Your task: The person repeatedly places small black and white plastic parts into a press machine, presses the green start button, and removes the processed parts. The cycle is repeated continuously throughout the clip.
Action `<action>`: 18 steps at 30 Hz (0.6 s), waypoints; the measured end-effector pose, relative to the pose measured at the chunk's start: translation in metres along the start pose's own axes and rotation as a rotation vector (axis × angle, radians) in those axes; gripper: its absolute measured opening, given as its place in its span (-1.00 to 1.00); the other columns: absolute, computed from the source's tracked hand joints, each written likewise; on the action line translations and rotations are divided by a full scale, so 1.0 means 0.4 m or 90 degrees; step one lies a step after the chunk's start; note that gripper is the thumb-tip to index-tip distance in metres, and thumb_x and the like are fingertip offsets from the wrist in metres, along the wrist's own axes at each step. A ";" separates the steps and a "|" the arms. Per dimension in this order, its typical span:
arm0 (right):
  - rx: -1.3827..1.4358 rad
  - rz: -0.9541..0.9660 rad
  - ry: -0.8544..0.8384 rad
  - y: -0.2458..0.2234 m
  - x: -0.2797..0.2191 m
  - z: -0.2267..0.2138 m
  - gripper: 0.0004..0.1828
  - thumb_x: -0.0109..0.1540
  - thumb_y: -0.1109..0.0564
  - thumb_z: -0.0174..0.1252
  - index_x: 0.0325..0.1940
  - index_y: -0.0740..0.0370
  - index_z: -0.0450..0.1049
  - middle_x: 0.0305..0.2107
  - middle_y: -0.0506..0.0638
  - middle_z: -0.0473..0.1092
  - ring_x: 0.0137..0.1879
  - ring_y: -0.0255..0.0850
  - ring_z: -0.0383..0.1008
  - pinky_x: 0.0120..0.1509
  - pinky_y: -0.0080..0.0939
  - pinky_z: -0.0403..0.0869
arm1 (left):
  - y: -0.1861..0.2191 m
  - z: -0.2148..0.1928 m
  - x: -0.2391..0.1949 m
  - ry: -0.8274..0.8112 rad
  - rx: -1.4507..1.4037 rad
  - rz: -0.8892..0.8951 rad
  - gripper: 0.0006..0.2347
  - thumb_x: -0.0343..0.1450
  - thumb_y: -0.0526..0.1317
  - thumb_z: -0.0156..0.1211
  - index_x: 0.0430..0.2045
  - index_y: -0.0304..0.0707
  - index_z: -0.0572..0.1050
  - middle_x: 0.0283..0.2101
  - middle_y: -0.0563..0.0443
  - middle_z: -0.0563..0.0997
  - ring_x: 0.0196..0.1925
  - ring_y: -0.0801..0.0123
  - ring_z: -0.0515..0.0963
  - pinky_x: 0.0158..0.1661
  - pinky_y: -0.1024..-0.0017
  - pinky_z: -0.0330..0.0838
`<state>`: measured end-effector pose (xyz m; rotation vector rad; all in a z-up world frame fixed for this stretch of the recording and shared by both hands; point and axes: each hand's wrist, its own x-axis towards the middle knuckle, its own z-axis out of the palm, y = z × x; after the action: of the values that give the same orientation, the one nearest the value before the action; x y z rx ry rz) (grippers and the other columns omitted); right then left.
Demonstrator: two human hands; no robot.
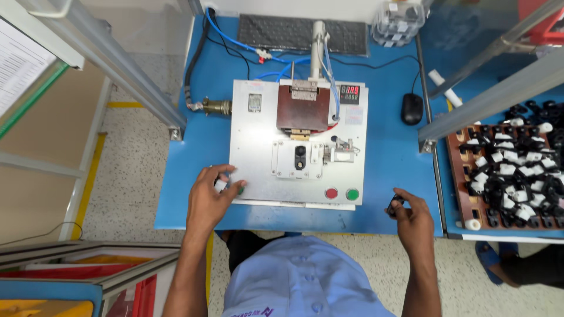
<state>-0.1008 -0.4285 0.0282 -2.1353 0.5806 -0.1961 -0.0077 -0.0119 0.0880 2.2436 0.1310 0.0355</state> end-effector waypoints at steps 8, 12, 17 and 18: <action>0.186 -0.179 -0.002 -0.216 -0.032 -0.062 -0.69 0.39 0.25 0.07 0.23 0.32 0.40 0.13 0.12 0.25 0.00 -0.19 0.61 0.13 -0.26 0.61 | 0.179 0.080 0.009 0.059 -0.026 0.276 -0.77 0.27 -0.13 0.52 -0.27 -0.09 0.66 -0.37 0.16 0.61 -0.38 0.48 0.65 -0.43 0.44 0.48; 0.066 -0.316 -0.040 -0.349 -0.018 -0.024 -0.66 0.24 0.28 0.32 0.12 0.22 0.59 -0.04 0.06 0.53 -0.05 -0.24 0.53 -0.03 -0.28 0.51 | 0.236 0.134 0.031 0.053 0.037 0.306 -0.69 0.27 -0.07 0.51 -0.22 -0.18 0.65 -0.31 0.07 0.64 -0.48 0.37 0.61 -0.49 0.35 0.45; 0.128 -0.289 -0.151 -0.474 0.036 0.085 -0.66 0.18 0.25 0.36 0.05 0.10 0.62 -0.13 -0.05 0.60 -0.30 -0.35 0.42 -0.18 -0.33 0.47 | 0.265 0.114 0.042 0.047 -0.079 0.340 -0.76 0.38 -0.14 0.46 -0.13 -0.14 0.67 -0.13 0.06 0.70 -0.47 0.46 0.61 -0.38 0.41 0.53; 0.101 -0.288 -0.172 -0.491 0.051 0.105 -0.67 0.19 0.24 0.35 0.04 0.11 0.62 -0.14 -0.04 0.60 -0.31 -0.36 0.44 -0.20 -0.32 0.46 | 0.262 0.096 0.045 0.073 -0.135 0.365 -0.77 0.42 -0.18 0.44 -0.08 -0.18 0.64 -0.09 0.03 0.69 -0.32 0.45 0.63 -0.25 0.41 0.55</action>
<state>-0.0028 -0.3101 0.1595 -2.0646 -0.0789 -0.1902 0.0217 -0.1049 0.1455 1.9982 -0.4384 0.4649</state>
